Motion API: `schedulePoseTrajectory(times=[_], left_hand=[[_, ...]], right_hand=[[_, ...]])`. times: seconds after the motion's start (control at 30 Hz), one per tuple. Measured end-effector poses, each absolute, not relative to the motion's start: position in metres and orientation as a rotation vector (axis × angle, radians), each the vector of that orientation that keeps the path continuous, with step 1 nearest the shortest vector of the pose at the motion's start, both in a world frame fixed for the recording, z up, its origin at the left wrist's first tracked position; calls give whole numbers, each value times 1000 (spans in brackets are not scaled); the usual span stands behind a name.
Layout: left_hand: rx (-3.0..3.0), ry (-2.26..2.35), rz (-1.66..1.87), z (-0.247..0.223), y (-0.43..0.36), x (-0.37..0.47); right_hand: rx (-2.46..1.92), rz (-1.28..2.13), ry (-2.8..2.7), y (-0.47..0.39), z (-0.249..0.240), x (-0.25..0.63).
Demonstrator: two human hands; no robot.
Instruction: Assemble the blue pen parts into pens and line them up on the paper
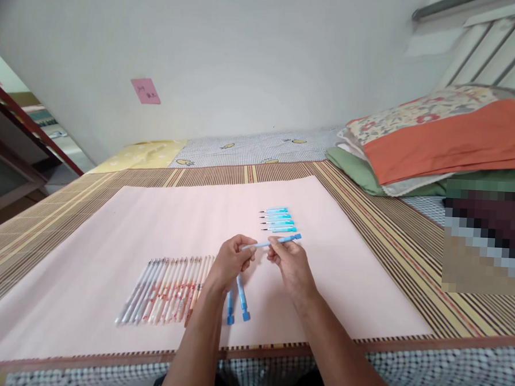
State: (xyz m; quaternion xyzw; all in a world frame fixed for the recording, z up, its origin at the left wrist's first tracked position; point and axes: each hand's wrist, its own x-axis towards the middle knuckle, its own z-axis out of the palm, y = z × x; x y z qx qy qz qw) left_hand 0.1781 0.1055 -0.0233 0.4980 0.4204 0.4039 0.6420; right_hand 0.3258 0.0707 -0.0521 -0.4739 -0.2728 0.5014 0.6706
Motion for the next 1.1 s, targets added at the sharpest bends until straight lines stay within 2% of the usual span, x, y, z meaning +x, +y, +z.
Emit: schedulePoseTrajectory(times=[0.2, 0.4, 0.63, 0.83, 0.93, 1.1], left_hand=[[1038, 1065, 877, -20, 106, 179], [997, 842, 971, -18, 105, 177], [927, 1091, 1008, -28, 113, 176], [803, 1058, 1087, -28, 117, 169], [673, 995, 1079, -23, 117, 168], [527, 908, 1110, -14, 117, 166]], right_hand=[[-1032, 1050, -676, 67, -45, 323], [-1027, 1052, -565, 68, -43, 323], [-923, 1065, -482, 70, -43, 327], [-883, 1037, -412, 73, -52, 335], [-1093, 905, -670, 71, -58, 335], [-1227, 517, -1645, 62, -57, 323]])
